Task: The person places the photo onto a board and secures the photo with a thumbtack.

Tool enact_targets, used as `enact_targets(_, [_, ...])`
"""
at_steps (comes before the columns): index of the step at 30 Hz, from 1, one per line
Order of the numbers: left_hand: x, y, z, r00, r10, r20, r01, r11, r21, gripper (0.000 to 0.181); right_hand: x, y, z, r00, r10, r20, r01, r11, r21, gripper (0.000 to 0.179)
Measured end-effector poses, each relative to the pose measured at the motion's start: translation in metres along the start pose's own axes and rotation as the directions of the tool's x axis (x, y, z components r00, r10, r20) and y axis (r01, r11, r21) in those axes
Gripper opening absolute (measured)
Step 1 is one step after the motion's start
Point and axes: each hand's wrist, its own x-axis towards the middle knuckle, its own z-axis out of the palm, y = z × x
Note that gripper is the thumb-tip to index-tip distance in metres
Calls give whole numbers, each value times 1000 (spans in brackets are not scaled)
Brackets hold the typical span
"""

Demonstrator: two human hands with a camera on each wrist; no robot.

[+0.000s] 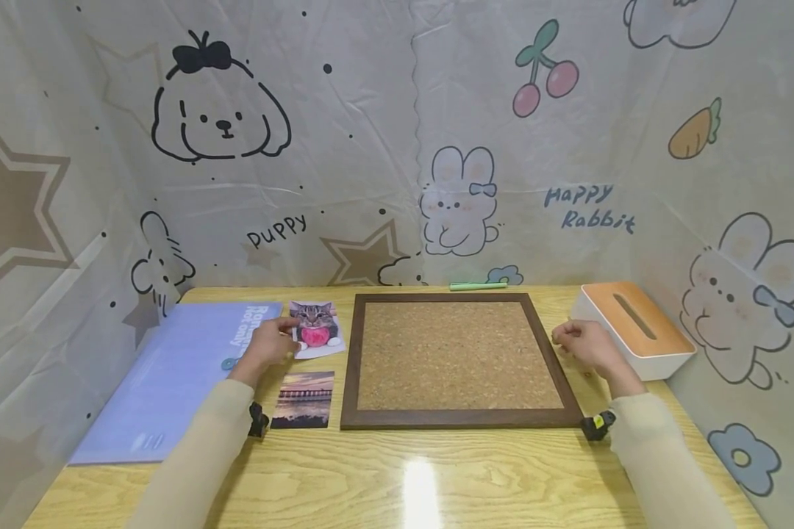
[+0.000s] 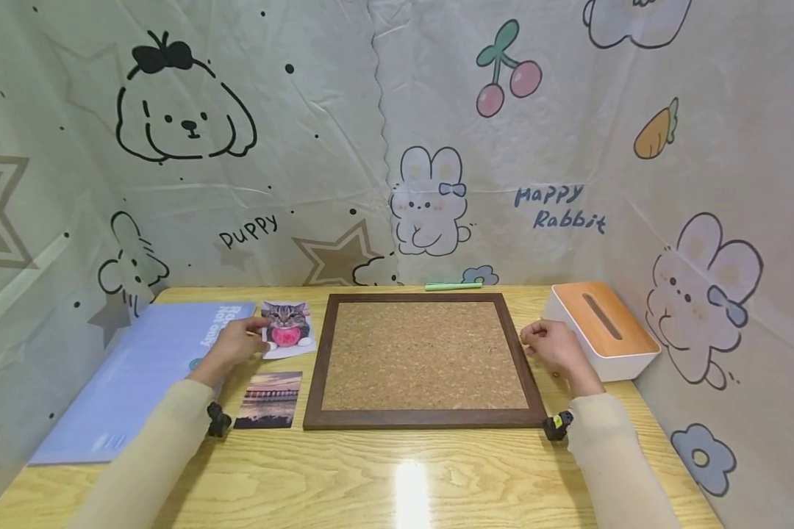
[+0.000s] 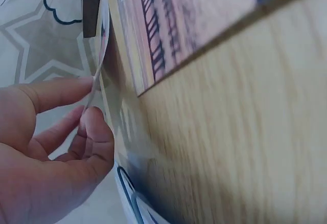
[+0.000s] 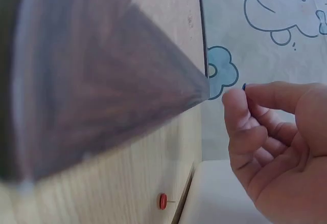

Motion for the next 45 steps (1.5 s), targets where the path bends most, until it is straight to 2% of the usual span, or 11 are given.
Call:
enact_targets(5, [-4,-2,-6,999,8,33,-3,992,-125,60,2,-4,0,999,-20,30,18,999,50,32])
enact_targets(9, [-5,-5,-9,998,32,61,-21,983,-183,59,4,-9,1,998,-26,54,21,997,79,36])
enact_targets(15, [-8,-6,-12,994,47,97,-23,972,-235,59,4,-18,4,995,-63,81,51,988,145,42])
enact_targets(21, [-9,-4,-15,993,48,108,-14,957,-290,59,5,-29,7,988,-111,110,82,968,238,37])
enact_targets(28, [-8,-3,-17,990,87,115,-43,940,-338,60,10,-37,14,981,-126,150,71,942,327,36])
enact_targets(31, [-9,0,-16,987,109,120,-62,938,-342,61,12,-41,19,979,-128,158,67,938,341,34])
enact_targets(37, [-14,13,-11,977,171,129,-113,923,-367,62,11,-53,25,979,-124,161,68,947,314,31])
enact_targets(40, [-16,19,-6,971,196,133,-139,926,-352,61,8,-62,27,976,-137,171,76,944,320,31])
enact_targets(45, [-19,32,7,971,180,159,-111,922,-371,59,11,-71,33,973,-156,168,90,934,346,36])
